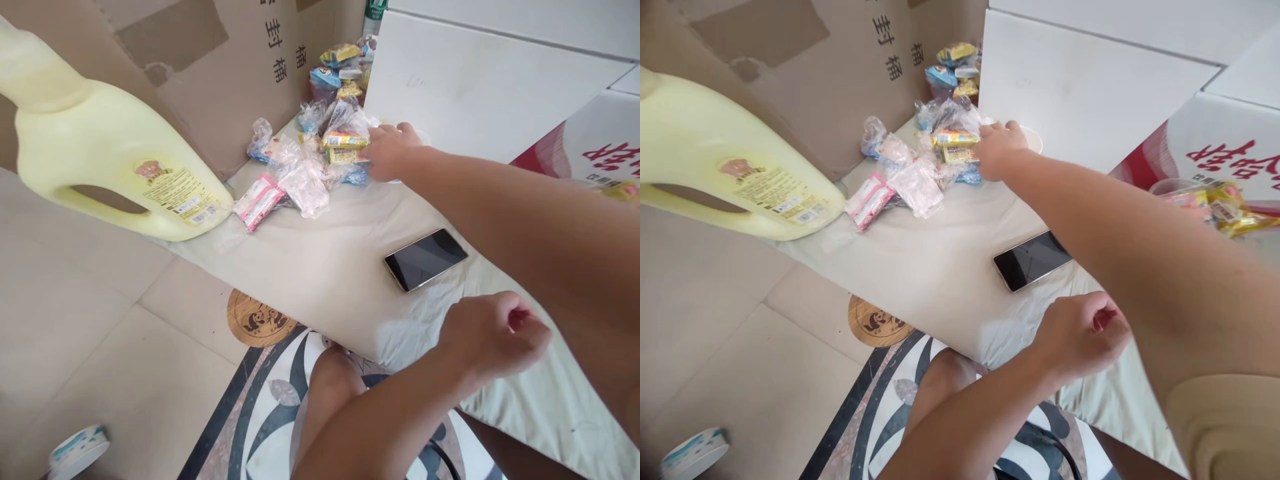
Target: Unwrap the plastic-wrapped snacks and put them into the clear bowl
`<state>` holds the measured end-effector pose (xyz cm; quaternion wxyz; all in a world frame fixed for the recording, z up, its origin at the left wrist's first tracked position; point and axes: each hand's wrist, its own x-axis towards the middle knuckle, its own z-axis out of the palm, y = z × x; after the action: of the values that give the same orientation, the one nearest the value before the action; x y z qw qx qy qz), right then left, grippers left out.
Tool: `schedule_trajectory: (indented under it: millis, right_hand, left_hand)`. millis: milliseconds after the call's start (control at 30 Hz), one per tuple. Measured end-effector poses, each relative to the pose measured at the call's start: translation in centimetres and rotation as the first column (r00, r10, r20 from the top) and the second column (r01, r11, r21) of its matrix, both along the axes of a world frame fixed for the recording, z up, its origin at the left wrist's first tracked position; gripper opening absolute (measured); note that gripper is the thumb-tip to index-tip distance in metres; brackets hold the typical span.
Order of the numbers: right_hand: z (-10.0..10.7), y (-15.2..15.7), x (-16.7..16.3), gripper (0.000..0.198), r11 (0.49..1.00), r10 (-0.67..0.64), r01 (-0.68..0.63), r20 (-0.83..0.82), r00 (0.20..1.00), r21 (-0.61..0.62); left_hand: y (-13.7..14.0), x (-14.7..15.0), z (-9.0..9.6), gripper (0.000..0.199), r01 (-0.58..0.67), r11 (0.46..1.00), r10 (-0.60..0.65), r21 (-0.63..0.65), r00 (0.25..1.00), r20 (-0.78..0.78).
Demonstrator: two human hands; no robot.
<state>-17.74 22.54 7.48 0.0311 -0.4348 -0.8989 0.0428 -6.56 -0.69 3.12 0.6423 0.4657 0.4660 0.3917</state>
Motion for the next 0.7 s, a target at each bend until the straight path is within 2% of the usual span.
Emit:
schedule_trajectory:
  millis: [67,133,200,267,367,400,467,533,600,667,700]
  right_hand:
    - [-0.5,0.1,1.1,0.029,0.999,0.039,-0.038,-0.072,0.997,0.009]
    - [-0.5,-1.1,3.7,0.018,0.990,0.130,-0.120,-0.128,0.983,0.078]
    - [-0.2,-3.4,7.3,0.026,0.977,0.172,-0.149,-0.152,0.973,0.153]
    - [0.0,-6.9,11.7,0.039,0.974,0.138,-0.097,-0.192,0.972,0.206]
    - [-0.5,-13.4,19.1,0.046,0.953,0.049,0.056,-0.335,0.941,0.297]
    - [-1.0,-15.6,21.5,0.047,0.935,0.018,0.120,-0.384,0.923,0.333]
    - [-2.5,-19.9,26.1,0.054,0.902,-0.139,0.297,-0.442,0.886,0.314]
    - [-4.6,-23.6,29.6,0.059,0.835,-0.256,0.452,-0.506,0.824,0.314]
    - [-7.0,-26.5,31.6,0.058,0.835,-0.246,0.447,-0.511,0.824,0.320]
    - [-9.0,-28.3,32.4,0.048,0.887,-0.140,0.325,-0.481,0.866,0.327]
    - [-9.7,-28.9,32.6,0.041,0.916,-0.079,0.248,-0.463,0.883,0.316]
  left_hand:
    - [-0.1,-0.3,0.0,0.010,0.016,0.999,-0.017,-0.036,1.000,-0.024]
    - [0.0,-0.6,0.0,0.010,0.009,0.999,-0.011,-0.052,0.999,-0.038]
    - [0.1,-0.5,-0.1,0.009,-0.019,0.999,0.018,-0.031,0.999,-0.045]
    - [0.3,-0.3,-0.2,0.007,-0.040,0.999,0.039,-0.017,0.998,-0.055]
    - [0.4,0.3,-0.5,0.010,-0.007,1.000,0.009,0.014,0.996,-0.093]
    - [0.5,0.5,-0.7,0.010,0.005,1.000,-0.002,0.028,0.994,-0.106]
    - [0.4,1.2,-0.9,0.011,-0.001,0.999,0.004,0.034,0.996,-0.092]
    - [0.3,2.1,-1.1,0.025,-0.026,1.000,0.026,0.002,1.000,0.018]
    - [0.2,3.3,-1.4,0.038,0.013,0.999,-0.004,-0.047,0.981,0.196]
    - [0.2,4.7,-1.8,0.038,0.089,0.992,-0.056,-0.088,0.942,0.331]
    - [0.2,5.5,-2.0,0.035,0.087,0.989,-0.039,-0.119,0.931,0.362]
